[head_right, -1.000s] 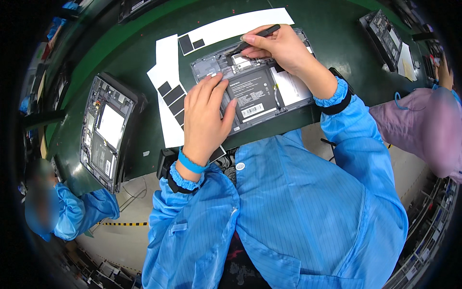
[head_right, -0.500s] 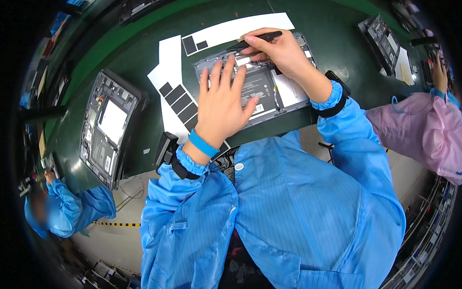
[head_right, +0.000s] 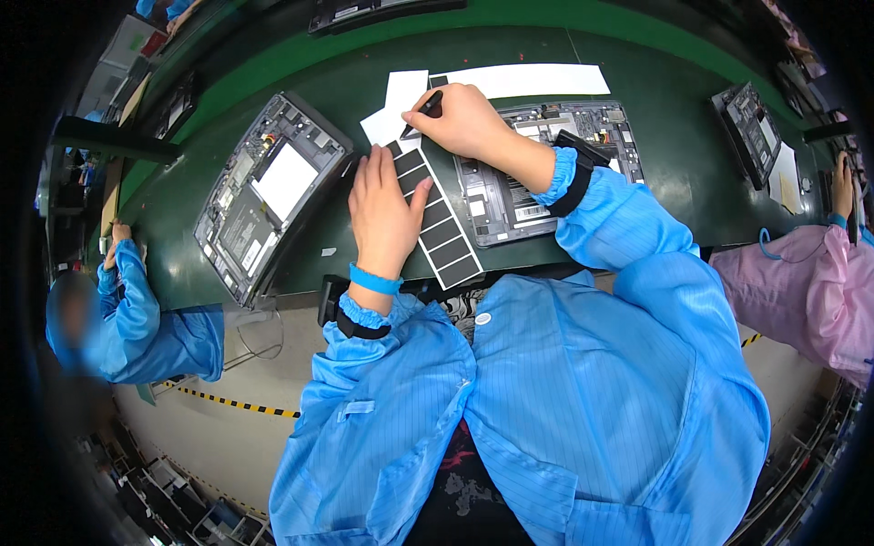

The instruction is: Assembling and inspecting internal components of laptops on a production line.

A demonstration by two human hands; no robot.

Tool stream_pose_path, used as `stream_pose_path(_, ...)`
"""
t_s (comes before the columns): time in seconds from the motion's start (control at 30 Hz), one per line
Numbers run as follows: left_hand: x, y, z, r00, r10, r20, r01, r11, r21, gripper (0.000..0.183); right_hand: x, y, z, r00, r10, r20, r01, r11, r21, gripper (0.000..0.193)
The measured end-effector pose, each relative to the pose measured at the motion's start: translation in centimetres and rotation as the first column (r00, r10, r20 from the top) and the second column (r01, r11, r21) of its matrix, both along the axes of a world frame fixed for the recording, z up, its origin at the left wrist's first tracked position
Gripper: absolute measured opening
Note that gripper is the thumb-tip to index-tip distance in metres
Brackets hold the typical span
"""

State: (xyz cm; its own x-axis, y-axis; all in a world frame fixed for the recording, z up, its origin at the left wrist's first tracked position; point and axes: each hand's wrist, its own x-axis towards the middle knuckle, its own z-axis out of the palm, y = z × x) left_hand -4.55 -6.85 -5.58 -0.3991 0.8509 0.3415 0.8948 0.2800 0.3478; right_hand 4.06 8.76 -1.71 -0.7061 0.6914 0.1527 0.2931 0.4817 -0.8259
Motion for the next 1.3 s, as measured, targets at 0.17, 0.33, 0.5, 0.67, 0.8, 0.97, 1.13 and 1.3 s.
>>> stream_pose_path(0.17, -0.7, -0.1, -0.5, 0.999, -0.011, -0.048, 0.008, 0.998, -0.064, 0.071, -0.2, -0.1, -0.2, 0.998, -0.002, 0.067, 0.0, 0.999, 0.035, 0.028)
stream_pose_path(0.33, -0.8, -0.1, -0.5, 0.999, -0.023, -0.046, 0.019, 0.997, -0.08, 0.072, -0.5, -0.4, -1.0, 0.999, 0.009, 0.032, -0.009, 1.0, 0.018, 0.027)
stream_pose_path(0.5, -0.7, -0.2, -0.5, 0.999, -0.012, -0.045, 0.008, 0.996, -0.088, 0.072, -0.3, -0.7, -1.5, 0.983, 0.018, -0.183, -0.034, 0.996, -0.083, 0.022)
stream_pose_path(0.67, -0.6, 0.2, 0.2, 0.996, -0.046, -0.082, 0.037, 0.993, -0.116, 0.07, 3.0, 0.4, 0.8, 0.917, -0.032, -0.398, -0.098, 0.948, -0.303, 0.022)
stream_pose_path(0.8, 0.1, 0.9, 1.7, 0.996, -0.069, 0.06, 0.071, 0.997, -0.034, 0.055, 12.3, 4.1, 2.5, 0.917, -0.113, -0.381, 0.091, 0.993, -0.075, 0.022)
stream_pose_path(0.97, 5.8, 3.8, 5.9, 0.798, -0.477, 0.368, 0.443, 0.879, 0.177, 0.042, 22.2, 8.2, 0.5, 0.865, -0.4, -0.304, 0.218, 0.844, -0.49, 0.028)
stream_pose_path(1.13, 11.7, 9.2, 4.2, 0.575, -0.692, 0.437, 0.673, 0.703, 0.229, 0.053, 23.5, 10.2, -2.2, 0.88, -0.38, -0.285, 0.177, 0.82, -0.545, 0.025)
stream_pose_path(1.3, 14.0, 11.4, 2.6, 0.58, -0.685, 0.441, 0.708, 0.691, 0.142, 0.054, 23.5, 9.7, -2.3, 0.867, -0.382, -0.32, 0.147, 0.809, -0.568, 0.024)
